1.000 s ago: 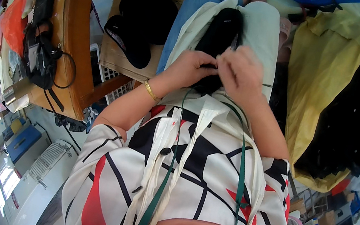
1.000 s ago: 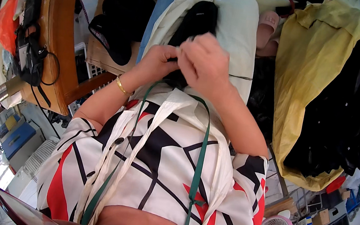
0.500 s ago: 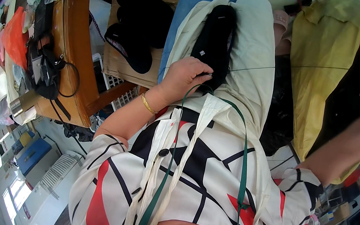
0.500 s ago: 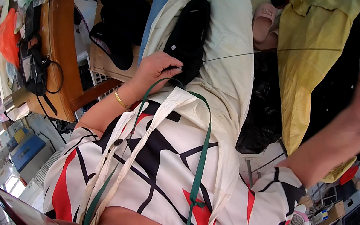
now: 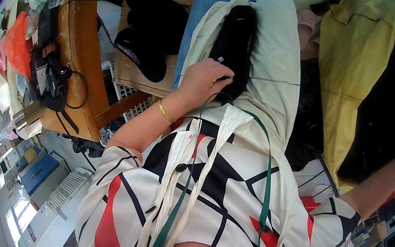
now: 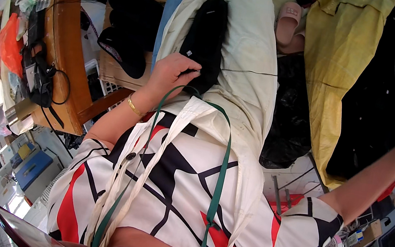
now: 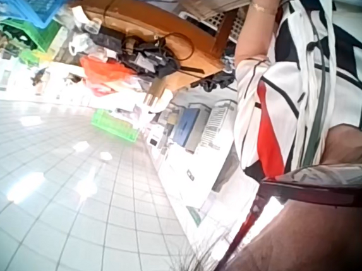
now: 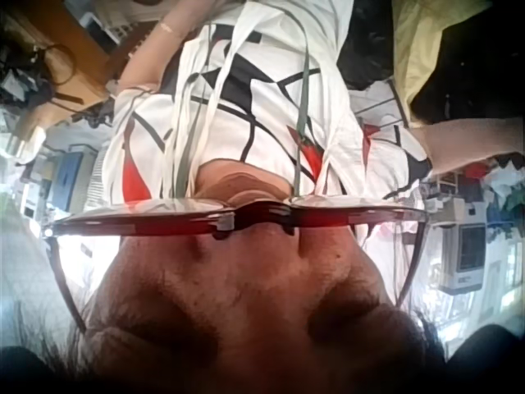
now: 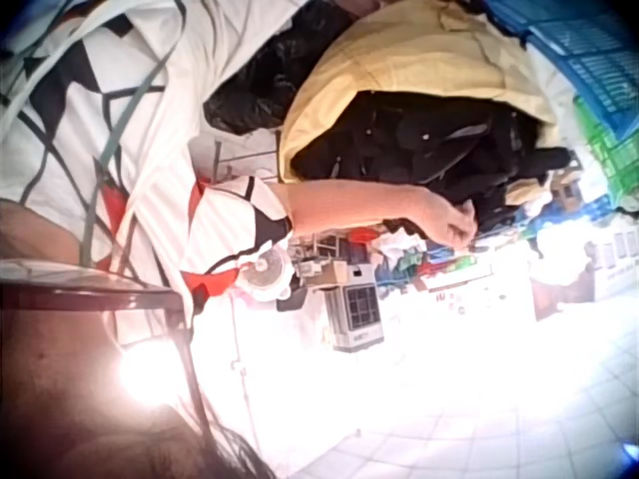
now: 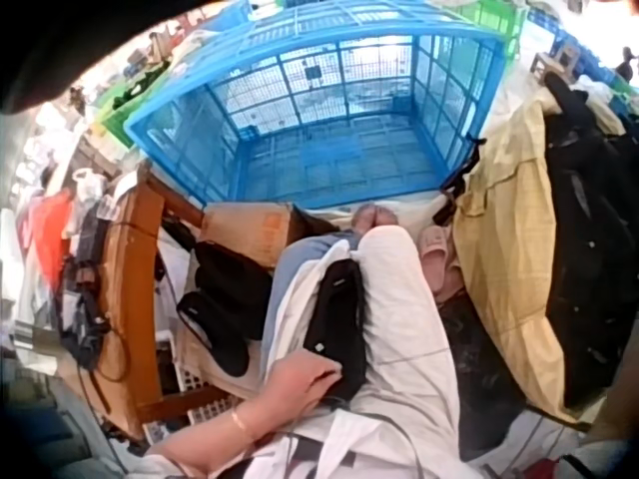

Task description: The person sits on the floor and sews a black slipper using a needle and thread. They repeatedly pull the thread through the slipper's sole and upper, adjusting the slipper's position on their lap as they work.

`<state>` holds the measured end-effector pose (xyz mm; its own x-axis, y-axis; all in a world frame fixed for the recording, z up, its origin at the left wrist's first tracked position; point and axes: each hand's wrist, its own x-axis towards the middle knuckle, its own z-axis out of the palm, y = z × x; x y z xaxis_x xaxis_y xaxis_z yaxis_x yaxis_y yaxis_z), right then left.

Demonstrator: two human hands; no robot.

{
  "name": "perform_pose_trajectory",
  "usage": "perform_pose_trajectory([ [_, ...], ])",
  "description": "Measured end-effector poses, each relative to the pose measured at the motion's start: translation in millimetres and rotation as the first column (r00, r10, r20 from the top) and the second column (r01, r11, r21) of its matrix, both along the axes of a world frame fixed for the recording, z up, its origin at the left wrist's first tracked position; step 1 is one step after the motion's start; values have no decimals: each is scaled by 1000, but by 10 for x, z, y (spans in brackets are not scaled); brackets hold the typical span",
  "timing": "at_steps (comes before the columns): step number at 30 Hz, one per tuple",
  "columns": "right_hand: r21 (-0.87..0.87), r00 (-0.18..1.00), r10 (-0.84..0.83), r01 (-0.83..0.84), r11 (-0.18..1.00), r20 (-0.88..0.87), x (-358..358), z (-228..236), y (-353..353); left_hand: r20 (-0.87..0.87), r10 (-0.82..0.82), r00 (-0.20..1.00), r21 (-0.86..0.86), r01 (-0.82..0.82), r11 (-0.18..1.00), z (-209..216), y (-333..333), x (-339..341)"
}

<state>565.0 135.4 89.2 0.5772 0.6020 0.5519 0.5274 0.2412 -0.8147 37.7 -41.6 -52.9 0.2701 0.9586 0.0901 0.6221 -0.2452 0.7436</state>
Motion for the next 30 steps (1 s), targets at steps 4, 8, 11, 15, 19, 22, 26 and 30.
perform_pose_trajectory([
  [4,-429,937,318,-230,874,145,-1273,-614,-409,-23,-27,999,136,29,990,-10,-47,-23],
  [8,-466,514,581,-850,245,-631,-2558,-1254,-972,-78,-52,996,259,71,963,-32,-62,-42],
  [11,-565,348,766,-825,-23,-541,-3011,-1405,-1184,-78,-59,995,259,78,963,-16,-79,-57],
  [15,-626,255,909,-780,-9,-329,-3133,-1521,-1241,-59,-42,997,283,58,957,-34,-97,-43],
  [19,-651,246,916,-758,-21,-316,-3141,-1509,-1227,-50,-32,998,284,45,958,-56,-105,-49],
  [22,-656,232,923,-754,-28,-306,-3141,-1523,-1221,-42,-31,999,283,41,958,-51,-102,-54],
  [26,-638,232,924,-770,-16,-303,-3151,-1498,-1217,-48,-32,998,284,45,958,-39,-92,-55],
  [30,-647,231,927,-763,-16,-296,-3162,-1512,-1211,-52,-18,998,286,32,958,-36,-98,-30],
])
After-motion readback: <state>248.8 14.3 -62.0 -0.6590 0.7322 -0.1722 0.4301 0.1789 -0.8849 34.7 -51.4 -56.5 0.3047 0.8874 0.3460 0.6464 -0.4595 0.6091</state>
